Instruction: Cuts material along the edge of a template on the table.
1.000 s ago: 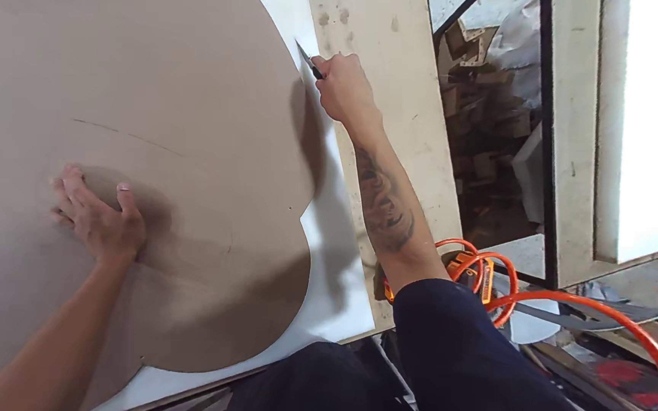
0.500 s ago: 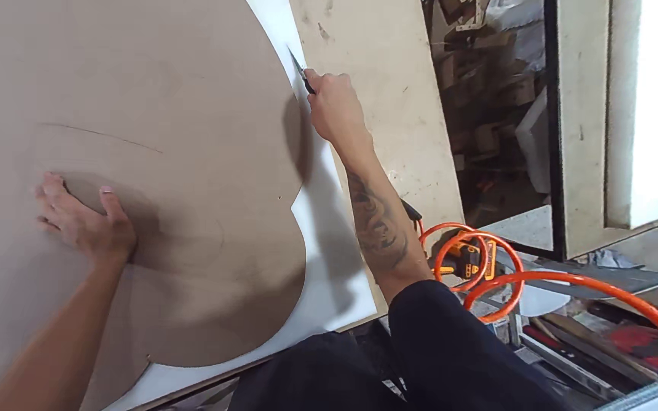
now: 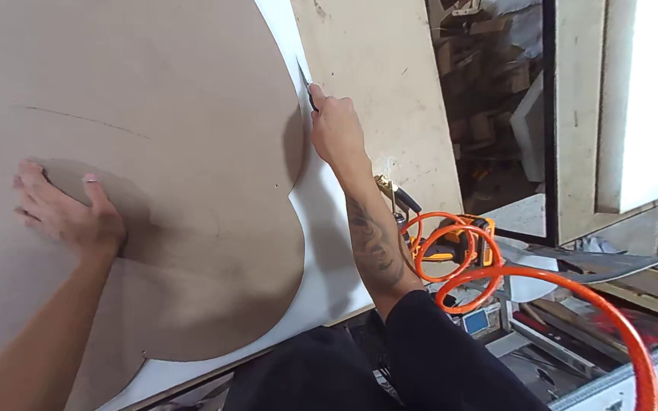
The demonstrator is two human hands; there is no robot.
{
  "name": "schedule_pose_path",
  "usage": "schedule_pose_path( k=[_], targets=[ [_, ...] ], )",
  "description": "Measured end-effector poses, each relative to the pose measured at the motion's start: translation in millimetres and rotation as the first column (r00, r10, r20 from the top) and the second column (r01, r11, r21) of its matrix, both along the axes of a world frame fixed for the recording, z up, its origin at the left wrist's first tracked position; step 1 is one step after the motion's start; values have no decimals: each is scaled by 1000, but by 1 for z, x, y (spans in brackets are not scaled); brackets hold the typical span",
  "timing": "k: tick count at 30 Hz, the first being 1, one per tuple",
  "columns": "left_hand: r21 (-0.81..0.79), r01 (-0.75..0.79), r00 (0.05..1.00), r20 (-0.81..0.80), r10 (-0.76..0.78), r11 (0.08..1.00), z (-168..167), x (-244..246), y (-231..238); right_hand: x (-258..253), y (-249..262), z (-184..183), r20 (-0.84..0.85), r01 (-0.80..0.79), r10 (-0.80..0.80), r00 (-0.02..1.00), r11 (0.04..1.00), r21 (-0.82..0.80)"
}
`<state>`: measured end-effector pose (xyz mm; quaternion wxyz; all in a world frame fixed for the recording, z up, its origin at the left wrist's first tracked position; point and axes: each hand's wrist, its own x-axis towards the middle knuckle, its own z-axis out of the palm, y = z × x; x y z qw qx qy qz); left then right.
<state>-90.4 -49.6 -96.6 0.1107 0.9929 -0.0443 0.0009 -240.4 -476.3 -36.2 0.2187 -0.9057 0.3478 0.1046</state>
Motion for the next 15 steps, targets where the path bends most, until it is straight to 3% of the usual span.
schedule_pose_path(
  k=[15],
  targets=[
    [38, 0, 1000, 3, -1, 999, 7, -3, -6, -45, 39, 6, -41, 118, -118, 992, 993, -6]
  ],
)
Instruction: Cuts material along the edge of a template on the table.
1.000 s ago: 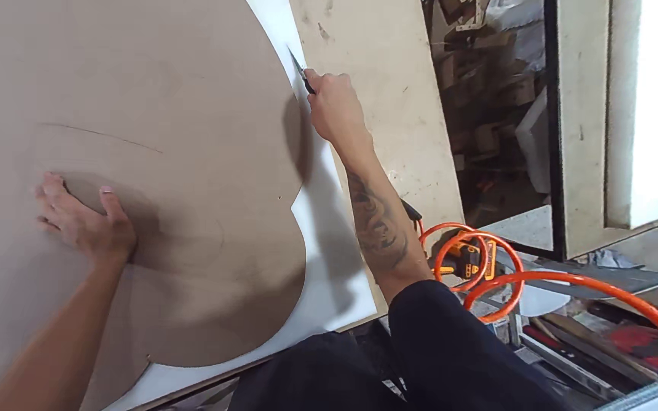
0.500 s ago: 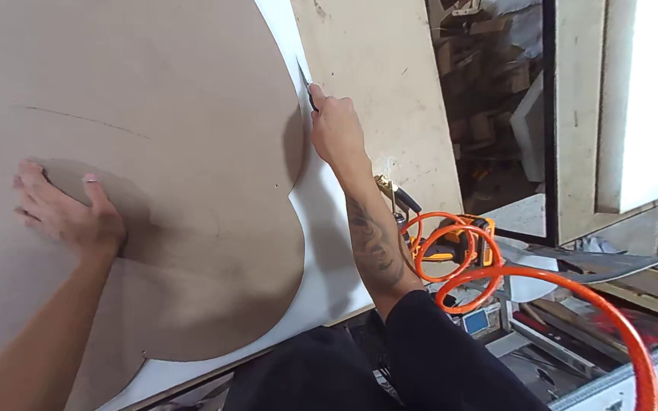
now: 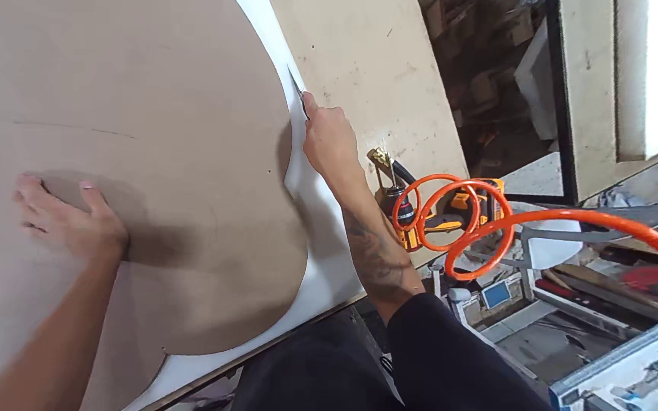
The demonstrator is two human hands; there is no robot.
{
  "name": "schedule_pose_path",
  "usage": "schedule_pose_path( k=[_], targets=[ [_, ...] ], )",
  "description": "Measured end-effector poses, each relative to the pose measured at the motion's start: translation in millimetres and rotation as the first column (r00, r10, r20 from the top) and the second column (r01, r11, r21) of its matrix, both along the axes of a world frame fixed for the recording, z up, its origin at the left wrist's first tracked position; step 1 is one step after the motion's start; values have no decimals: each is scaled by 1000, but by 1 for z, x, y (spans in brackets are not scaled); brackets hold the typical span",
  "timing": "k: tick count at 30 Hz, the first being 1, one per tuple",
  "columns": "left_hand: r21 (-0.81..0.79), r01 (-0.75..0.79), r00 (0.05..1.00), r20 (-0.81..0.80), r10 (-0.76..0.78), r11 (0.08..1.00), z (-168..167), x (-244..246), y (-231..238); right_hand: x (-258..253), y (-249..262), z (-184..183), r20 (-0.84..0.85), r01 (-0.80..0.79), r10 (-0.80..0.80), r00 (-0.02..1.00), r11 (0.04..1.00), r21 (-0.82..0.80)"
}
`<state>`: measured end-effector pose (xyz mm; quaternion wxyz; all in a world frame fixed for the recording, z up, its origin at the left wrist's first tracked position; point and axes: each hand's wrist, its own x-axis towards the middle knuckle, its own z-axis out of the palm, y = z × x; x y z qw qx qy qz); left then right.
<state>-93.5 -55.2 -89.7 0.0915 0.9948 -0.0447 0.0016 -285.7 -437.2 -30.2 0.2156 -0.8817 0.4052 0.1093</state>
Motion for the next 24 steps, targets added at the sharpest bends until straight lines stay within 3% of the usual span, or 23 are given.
schedule_pose_path(
  k=[8, 13, 21, 24],
  targets=[
    [13, 2, 1000, 14, -2, 1000, -4, 2, 4, -20, 30, 8, -25, 94, -95, 995, 995, -22],
    [35, -1, 1000, 8, 1, 999, -5, 1, 3, -45, 57, 35, 33, 125, -129, 991, 987, 105],
    [-38, -27, 993, -113, 23, 999, -23, 11, 20, -59, 89, 31, 24, 219, -227, 974, 959, 181],
    [13, -6, 992, -128, 7, 1000, -20, 13, 17, -59, 98, 31, -1, 251, -254, 967, 952, 173]
  ],
)
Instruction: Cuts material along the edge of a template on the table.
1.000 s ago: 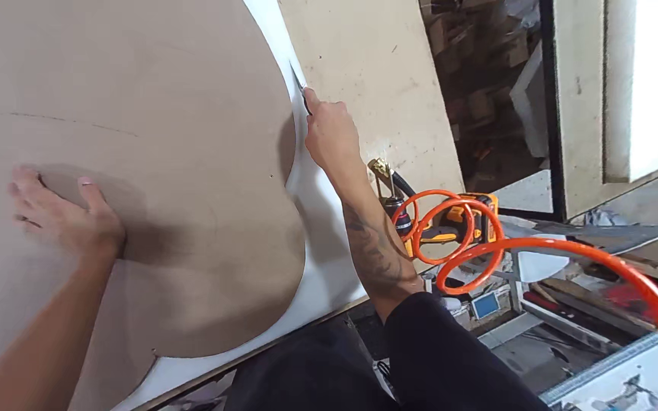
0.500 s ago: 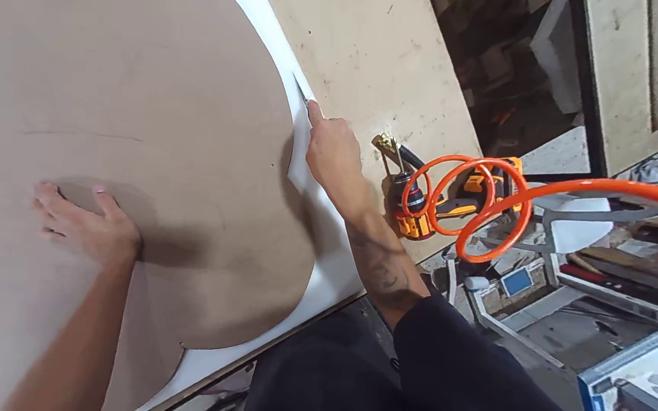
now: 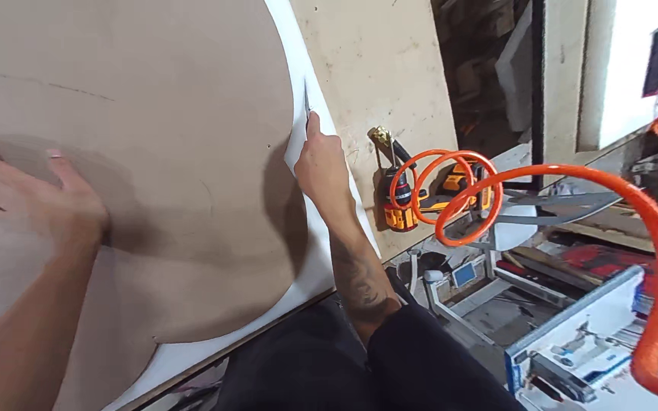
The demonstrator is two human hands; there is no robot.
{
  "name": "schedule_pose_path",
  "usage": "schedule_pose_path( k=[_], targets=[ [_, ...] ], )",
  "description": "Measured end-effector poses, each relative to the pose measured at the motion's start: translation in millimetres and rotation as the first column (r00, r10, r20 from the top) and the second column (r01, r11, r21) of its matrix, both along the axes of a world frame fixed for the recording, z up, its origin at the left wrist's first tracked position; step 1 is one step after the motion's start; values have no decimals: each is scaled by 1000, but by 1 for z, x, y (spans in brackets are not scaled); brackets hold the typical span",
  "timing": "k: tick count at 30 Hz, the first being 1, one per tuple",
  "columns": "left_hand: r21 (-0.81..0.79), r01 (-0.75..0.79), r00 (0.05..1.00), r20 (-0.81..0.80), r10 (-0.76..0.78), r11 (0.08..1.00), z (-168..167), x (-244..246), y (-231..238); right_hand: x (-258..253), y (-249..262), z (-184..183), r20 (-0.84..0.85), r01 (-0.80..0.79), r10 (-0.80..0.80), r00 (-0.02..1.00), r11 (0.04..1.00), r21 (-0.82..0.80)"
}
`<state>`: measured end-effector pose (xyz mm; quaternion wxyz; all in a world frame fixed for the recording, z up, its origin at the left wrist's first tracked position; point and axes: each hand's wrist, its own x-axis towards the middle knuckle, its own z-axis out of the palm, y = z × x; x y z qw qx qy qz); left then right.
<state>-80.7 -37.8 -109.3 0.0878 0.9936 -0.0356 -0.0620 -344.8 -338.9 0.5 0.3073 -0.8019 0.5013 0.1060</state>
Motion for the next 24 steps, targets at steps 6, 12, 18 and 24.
schedule_pose_path(
  k=[6, 12, 18, 24],
  targets=[
    [-30, 4, 991, -131, -8, 1000, 2, -5, -1, 5, 23, -6, -75, -2, -3, 997, 998, -62],
    [-48, 29, 987, -159, -36, 998, -13, -1, 14, 8, 47, -1, -97, 46, -52, 994, 997, -65],
    [-55, 24, 986, -162, -32, 998, -25, 5, 21, 15, 65, 3, -116, 121, -124, 985, 992, -34],
    [-49, 78, 984, -159, -85, 996, -30, 7, 22, 21, 77, 15, -180, 184, -173, 968, 982, 44]
  ],
)
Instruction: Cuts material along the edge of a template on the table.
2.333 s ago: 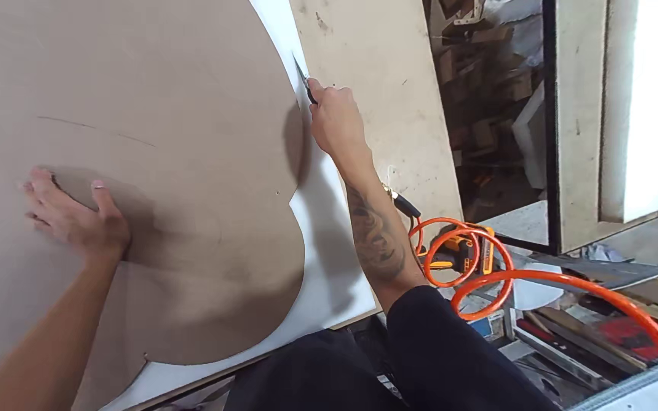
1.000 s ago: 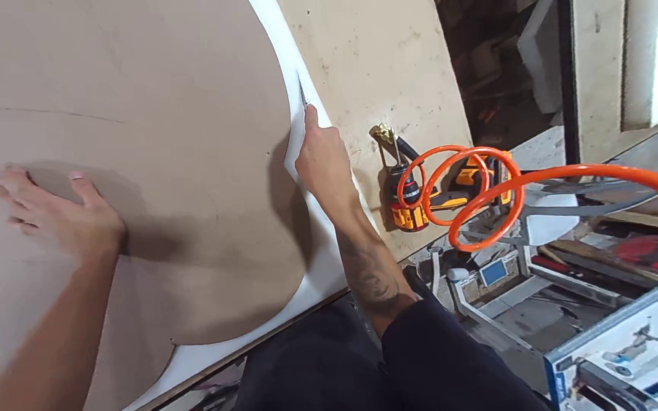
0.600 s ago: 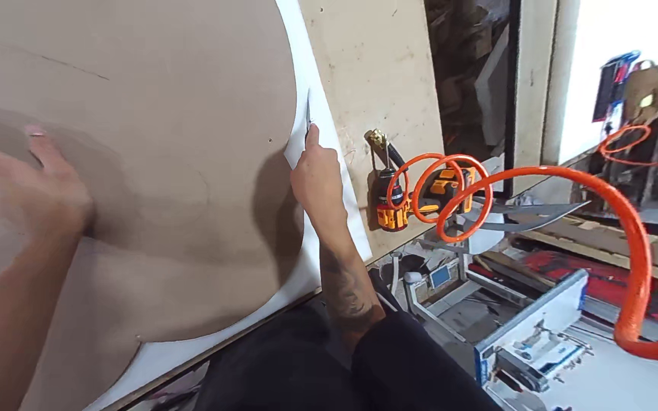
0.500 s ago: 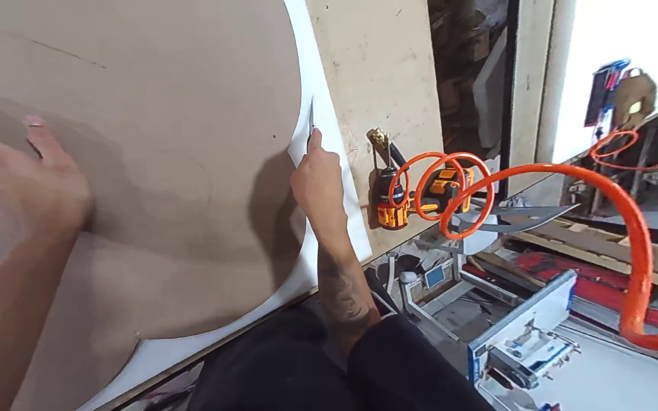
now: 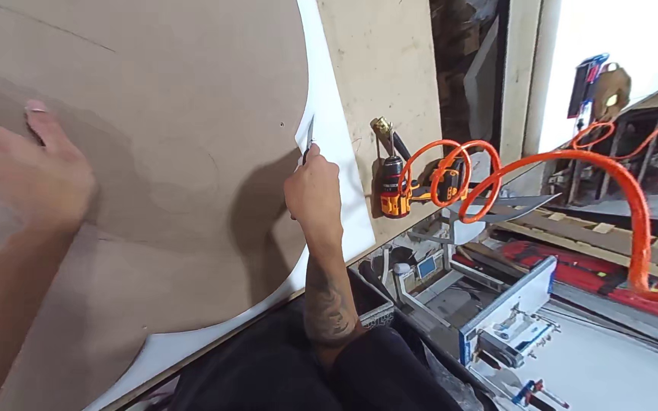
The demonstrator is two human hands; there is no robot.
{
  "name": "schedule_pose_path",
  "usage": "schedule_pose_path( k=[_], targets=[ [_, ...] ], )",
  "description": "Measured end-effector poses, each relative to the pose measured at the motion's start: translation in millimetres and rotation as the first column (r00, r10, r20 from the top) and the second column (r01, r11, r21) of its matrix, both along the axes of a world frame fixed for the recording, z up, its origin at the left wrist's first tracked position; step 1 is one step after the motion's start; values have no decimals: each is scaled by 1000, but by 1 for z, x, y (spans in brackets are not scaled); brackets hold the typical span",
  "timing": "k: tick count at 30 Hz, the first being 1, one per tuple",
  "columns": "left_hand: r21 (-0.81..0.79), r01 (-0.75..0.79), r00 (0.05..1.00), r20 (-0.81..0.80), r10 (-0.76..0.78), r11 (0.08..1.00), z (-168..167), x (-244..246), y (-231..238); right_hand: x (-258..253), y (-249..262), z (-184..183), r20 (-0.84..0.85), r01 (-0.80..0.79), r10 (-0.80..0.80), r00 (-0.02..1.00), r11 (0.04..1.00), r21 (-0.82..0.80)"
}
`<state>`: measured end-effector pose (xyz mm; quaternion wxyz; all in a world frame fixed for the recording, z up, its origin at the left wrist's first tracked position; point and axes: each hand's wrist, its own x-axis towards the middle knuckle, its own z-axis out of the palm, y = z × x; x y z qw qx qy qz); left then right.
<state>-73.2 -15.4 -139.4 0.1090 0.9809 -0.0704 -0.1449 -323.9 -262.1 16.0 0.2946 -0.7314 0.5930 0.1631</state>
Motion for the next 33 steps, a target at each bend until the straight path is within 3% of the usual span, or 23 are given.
schedule_pose_path(
  k=[5, 10, 14, 19, 22, 27, 30, 33],
  targets=[
    [-43, 81, 997, -3, -81, 996, -5, -1, 10, -6, 7, 11, -12, -26, 26, 1000, 1000, 17],
    [-41, 59, 998, -10, -59, 997, -10, 3, 10, -13, 5, 22, -20, -54, 56, 998, 994, 91],
    [-24, -2, 999, 33, 2, 1000, -31, 14, 12, -27, 0, 24, 49, -78, 72, 996, 988, 130],
    [-46, -35, 997, 69, 38, 998, -20, 15, 6, -69, -11, 34, -22, -356, 356, 934, 932, -62],
    [-30, -28, 990, 134, 32, 999, -23, 11, 9, -111, -21, 4, 73, -465, 503, 861, 838, -287],
    [-35, -8, 986, 165, 14, 999, 44, -82, -26, -147, -39, -31, 150, -455, 519, 841, 831, -320],
    [-60, 36, 967, 254, -20, 998, 49, -145, -32, -157, -46, -46, 167, -477, 560, 811, 800, -364],
    [-58, 32, 966, 258, -16, 998, 53, -168, -38, -161, -50, -56, 174, -485, 572, 801, 792, -371]
  ],
)
